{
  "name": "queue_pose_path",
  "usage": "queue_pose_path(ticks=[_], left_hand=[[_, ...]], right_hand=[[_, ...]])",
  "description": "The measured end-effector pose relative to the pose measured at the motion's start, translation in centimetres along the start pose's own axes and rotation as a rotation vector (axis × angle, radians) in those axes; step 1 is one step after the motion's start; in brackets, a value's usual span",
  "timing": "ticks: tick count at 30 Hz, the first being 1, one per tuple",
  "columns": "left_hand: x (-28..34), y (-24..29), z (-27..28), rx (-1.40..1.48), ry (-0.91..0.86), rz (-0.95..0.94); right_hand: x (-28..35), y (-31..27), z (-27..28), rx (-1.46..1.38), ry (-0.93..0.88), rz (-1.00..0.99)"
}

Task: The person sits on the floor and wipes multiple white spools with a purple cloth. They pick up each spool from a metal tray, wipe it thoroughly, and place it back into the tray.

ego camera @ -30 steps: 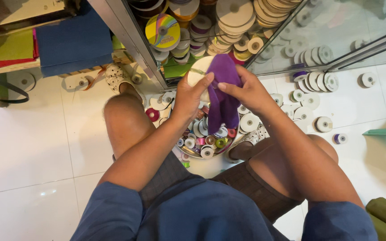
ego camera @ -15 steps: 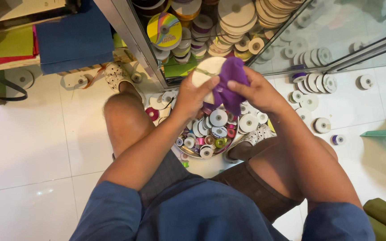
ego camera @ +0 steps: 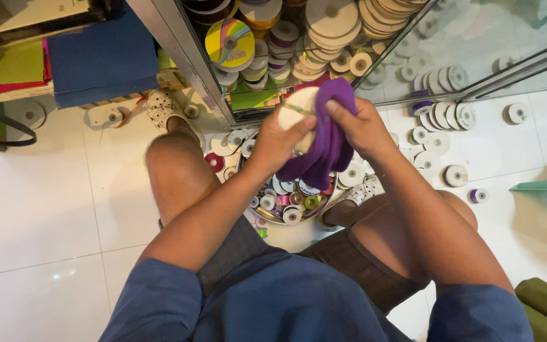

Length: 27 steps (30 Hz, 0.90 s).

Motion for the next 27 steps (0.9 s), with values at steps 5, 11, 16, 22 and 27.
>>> queue_pose_path(ticks=[5,11,16,22,27], left_hand=[[-1.3,1.5,3.3,0.061,0.099,0.022],[-2.1,2.6,5.7,0.144,0.226,0.017],[-3.0,-0.8,5.4,0.221,0.211,0.035],[-2.1,-1.8,2.1,0.387,0.068,0.132],[-2.1,-3.2,0.9,0.339,0.004,0.029]], right_hand=[[1.3,-3.2,-3.9,0.042,-0.259,-0.012],[2.0,-4.0,-3.8,0.162,-0.185,-0.02],[1.2,-4.9,-2.2,0.106,-0.055,0.084],[1.0,-5.7,-3.1,-0.071,0.055,0.12],[1.6,-4.8,-2.4,0.104,0.101,0.06]])
Point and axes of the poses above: each hand's wrist, its own x-axis away from the middle knuckle, its own z-axis out of the back of the hand, y = z × x, the point moved 6 cm from there along -x, towards the middle knuckle, and after that the axes turned 11 degrees about -x, right-handed, at the moved point
